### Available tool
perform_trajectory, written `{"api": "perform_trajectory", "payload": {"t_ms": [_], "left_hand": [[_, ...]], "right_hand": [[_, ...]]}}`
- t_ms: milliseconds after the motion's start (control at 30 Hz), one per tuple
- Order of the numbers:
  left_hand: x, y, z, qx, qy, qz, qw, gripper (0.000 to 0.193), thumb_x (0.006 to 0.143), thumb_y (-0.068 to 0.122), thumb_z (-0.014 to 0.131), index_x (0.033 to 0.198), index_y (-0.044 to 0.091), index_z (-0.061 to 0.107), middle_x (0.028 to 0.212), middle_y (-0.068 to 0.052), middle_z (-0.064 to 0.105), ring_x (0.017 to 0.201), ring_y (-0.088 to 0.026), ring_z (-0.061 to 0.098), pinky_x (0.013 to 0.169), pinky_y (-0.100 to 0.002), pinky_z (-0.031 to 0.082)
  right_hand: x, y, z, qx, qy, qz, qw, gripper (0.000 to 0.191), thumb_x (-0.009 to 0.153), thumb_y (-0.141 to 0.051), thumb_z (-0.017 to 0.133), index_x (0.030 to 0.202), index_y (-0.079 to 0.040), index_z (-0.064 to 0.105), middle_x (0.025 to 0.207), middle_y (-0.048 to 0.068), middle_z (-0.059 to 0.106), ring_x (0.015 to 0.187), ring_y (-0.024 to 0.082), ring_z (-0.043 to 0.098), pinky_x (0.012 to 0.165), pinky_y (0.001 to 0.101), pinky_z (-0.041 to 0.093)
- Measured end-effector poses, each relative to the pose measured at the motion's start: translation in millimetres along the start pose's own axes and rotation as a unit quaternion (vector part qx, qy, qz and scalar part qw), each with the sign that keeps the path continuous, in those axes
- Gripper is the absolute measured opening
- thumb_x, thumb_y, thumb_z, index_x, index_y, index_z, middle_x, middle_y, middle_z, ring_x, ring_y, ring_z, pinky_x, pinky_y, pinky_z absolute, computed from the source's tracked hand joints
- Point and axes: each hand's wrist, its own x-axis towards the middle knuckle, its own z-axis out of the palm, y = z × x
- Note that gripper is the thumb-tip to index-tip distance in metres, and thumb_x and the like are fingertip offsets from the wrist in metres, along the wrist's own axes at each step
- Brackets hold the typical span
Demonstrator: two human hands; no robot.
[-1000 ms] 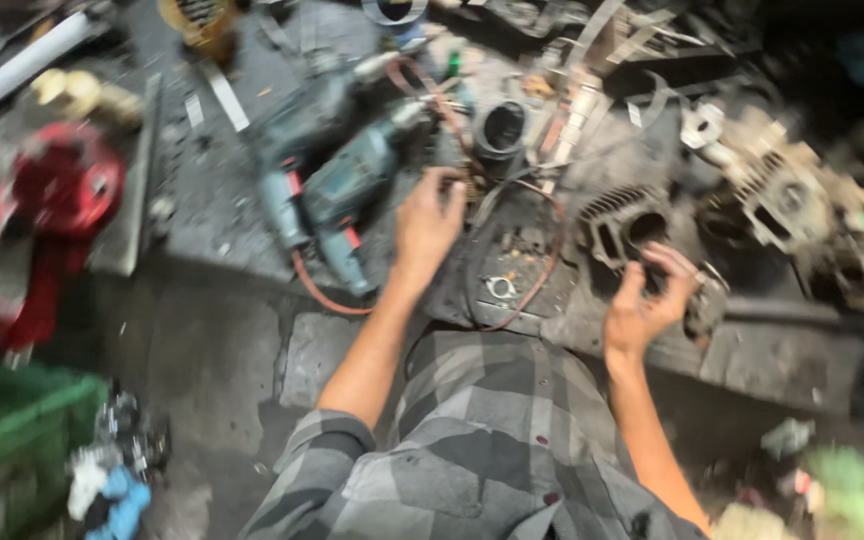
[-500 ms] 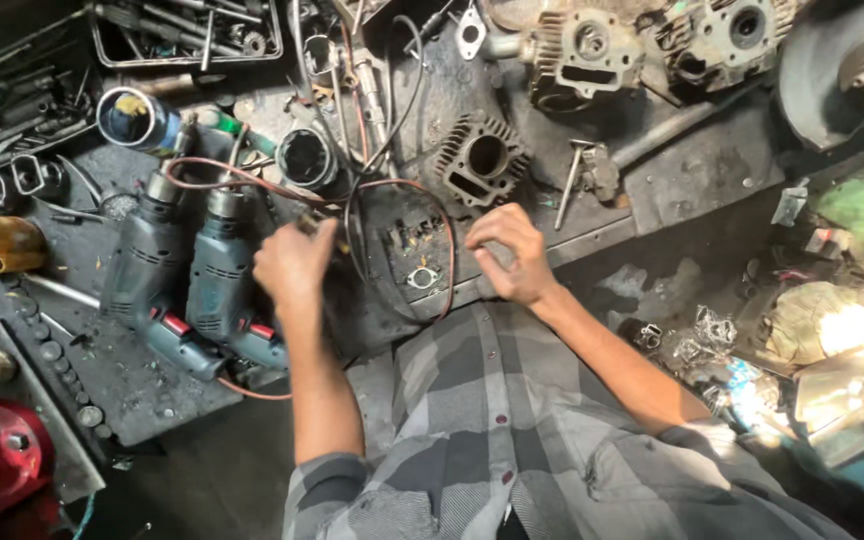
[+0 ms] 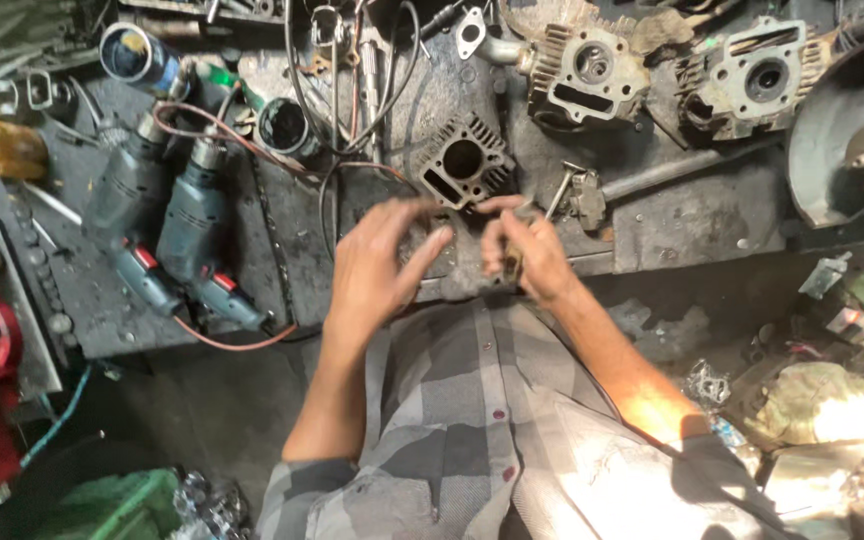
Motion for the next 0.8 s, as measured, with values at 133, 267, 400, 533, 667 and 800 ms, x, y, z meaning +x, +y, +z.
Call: {"api": "perform_trajectory", "payload": {"t_ms": [133, 267, 400, 533, 667, 800], "left_hand": [[39.3, -26.7, 53.2, 0.162, -0.025, 0.041, 0.986, 0.088, 0.068, 0.015, 0.086, 0.149, 0.027, 0.053, 0.153, -0.016, 0.043, 0.139, -0.038, 0.044, 0.113, -0.049, 0.042], [58.6, -60.9, 90.5, 0.172, -0.019, 0.109, 0.979, 0.104, 0.054, 0.01, 0.093, 0.148, 0.03, 0.054, 0.159, -0.019, 0.033, 0.144, -0.046, 0.037, 0.117, -0.057, 0.036], [59.2, -91.5, 107.9, 0.098, -0.004, 0.117, 0.988, 0.083, 0.058, 0.024, 0.097, 0.133, 0.026, 0.061, 0.162, -0.011, 0.039, 0.144, -0.038, 0.045, 0.118, -0.052, 0.043], [43.8, -94.7, 126.2, 0.092, 0.056, 0.086, 0.99, 0.071, 0.06, 0.033, 0.1, 0.118, 0.018, 0.063, 0.16, -0.012, 0.042, 0.139, -0.039, 0.05, 0.112, -0.05, 0.049], [25.4, -58.9, 167.2, 0.078, 0.186, 0.002, 0.98, 0.077, 0.062, 0.041, 0.104, 0.118, 0.012, 0.06, 0.153, -0.022, 0.037, 0.128, -0.044, 0.046, 0.109, -0.056, 0.042], [19.9, -45.8, 175.2, 0.055, 0.184, -0.048, 0.98, 0.074, 0.062, 0.033, 0.097, 0.125, 0.016, 0.062, 0.154, -0.023, 0.033, 0.135, -0.046, 0.04, 0.115, -0.054, 0.038]], "right_hand": [[-14.0, -9.8, -45.8, -0.057, 0.106, 0.067, 0.991, 0.026, 0.11, -0.025, 0.05, 0.132, -0.011, 0.05, 0.08, 0.0, 0.046, 0.056, 0.006, 0.039, 0.048, 0.0235, 0.036], [-30.7, -11.3, -73.9, -0.065, 0.156, 0.11, 0.979, 0.025, 0.106, -0.031, 0.043, 0.124, -0.016, 0.052, 0.076, -0.001, 0.051, 0.047, 0.003, 0.037, 0.039, 0.0187, 0.026], [-27.9, -2.2, -94.7, -0.187, 0.121, 0.074, 0.972, 0.022, 0.108, -0.022, 0.054, 0.123, -0.007, 0.06, 0.085, -0.002, 0.053, 0.054, 0.003, 0.035, 0.045, 0.0215, 0.027], [-15.7, 1.4, -107.4, -0.264, 0.088, 0.034, 0.96, 0.026, 0.104, -0.017, 0.059, 0.129, -0.008, 0.059, 0.089, -0.002, 0.059, 0.069, 0.002, 0.046, 0.058, 0.0196, 0.036], [-6.5, 2.1, -91.6, -0.329, 0.064, -0.072, 0.939, 0.018, 0.105, -0.01, 0.065, 0.118, -0.003, 0.056, 0.104, 0.0, 0.061, 0.088, 0.005, 0.055, 0.076, 0.0223, 0.048], [-3.8, 1.7, -64.9, -0.401, 0.114, -0.042, 0.908, 0.02, 0.098, -0.008, 0.072, 0.113, -0.004, 0.059, 0.096, 0.005, 0.064, 0.077, 0.008, 0.053, 0.065, 0.0252, 0.045]]}}
